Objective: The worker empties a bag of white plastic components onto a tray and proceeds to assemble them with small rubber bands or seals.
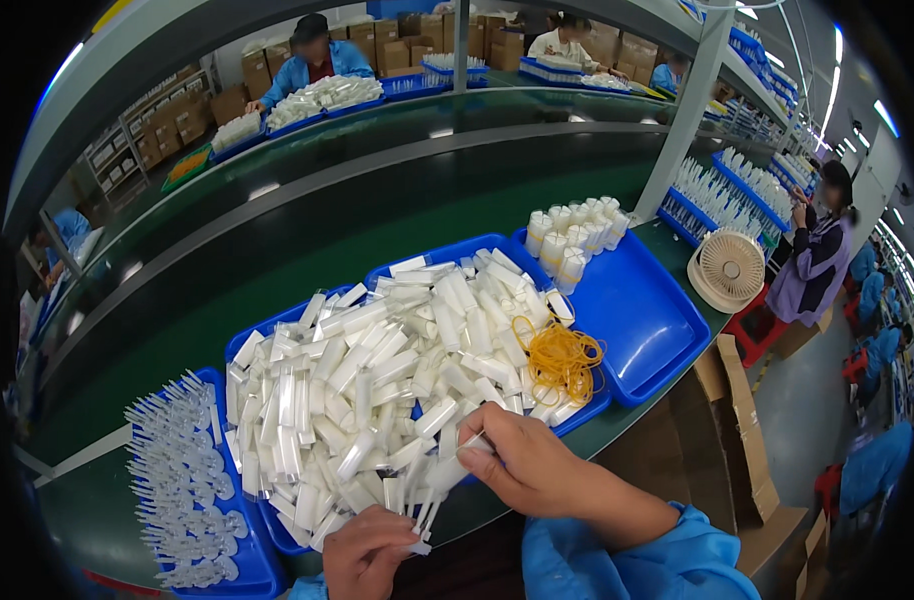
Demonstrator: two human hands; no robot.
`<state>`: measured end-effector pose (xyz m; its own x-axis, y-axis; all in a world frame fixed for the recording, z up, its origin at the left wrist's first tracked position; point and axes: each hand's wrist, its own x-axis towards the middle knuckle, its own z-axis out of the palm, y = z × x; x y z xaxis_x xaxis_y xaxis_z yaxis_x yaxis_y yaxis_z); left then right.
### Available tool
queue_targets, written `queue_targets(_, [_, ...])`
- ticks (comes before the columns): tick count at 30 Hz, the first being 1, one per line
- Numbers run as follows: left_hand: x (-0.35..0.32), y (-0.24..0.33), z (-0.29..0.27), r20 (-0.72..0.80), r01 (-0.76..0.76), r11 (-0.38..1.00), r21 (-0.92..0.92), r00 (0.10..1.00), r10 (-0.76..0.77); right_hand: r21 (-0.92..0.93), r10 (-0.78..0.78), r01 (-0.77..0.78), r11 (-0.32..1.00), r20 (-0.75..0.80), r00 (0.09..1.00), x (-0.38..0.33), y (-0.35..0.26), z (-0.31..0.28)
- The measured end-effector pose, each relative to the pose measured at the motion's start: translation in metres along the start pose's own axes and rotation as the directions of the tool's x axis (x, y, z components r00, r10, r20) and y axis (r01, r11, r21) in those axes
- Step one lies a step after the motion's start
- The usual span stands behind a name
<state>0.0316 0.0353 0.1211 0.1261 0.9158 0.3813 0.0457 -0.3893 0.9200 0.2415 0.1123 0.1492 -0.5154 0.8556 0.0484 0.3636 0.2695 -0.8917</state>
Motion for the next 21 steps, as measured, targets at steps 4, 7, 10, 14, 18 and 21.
queue_targets(4, [0.000, -0.005, -0.005, 0.132, -0.143, 0.987, -0.075, 0.980, 0.152, 0.184, 0.005, -0.021, 0.983, 0.087, 0.996, -0.002, 0.001, -0.004])
queue_targets(7, [-0.001, -0.004, -0.007, 0.135, -0.119, 0.992, -0.039, 0.983, 0.123, 0.156, -0.070, 0.057, 0.986, 0.076, 0.995, -0.003, 0.007, 0.005])
queue_targets(10, [-0.005, -0.005, -0.011, 0.143, -0.180, 0.982, -0.049, 0.972, 0.185, 0.435, 0.012, -0.133, 0.890, 0.269, 0.963, -0.008, 0.006, 0.008])
queue_targets(14, [-0.011, -0.006, -0.005, -0.072, -0.124, 0.989, 0.080, 0.989, 0.130, 0.165, -0.306, 0.278, 0.946, 0.182, 0.934, -0.002, 0.004, 0.028])
queue_targets(18, [-0.026, -0.022, -0.012, -0.022, -0.139, 0.988, -0.064, 0.990, 0.138, 0.210, -0.488, 0.443, 0.872, 0.283, 0.826, 0.011, -0.004, 0.035])
queue_targets(21, [-0.020, -0.018, -0.019, -0.036, -0.151, 0.988, 0.008, 0.988, 0.152, -0.076, -0.508, 0.533, 0.843, 0.215, 0.834, 0.051, -0.014, 0.020])
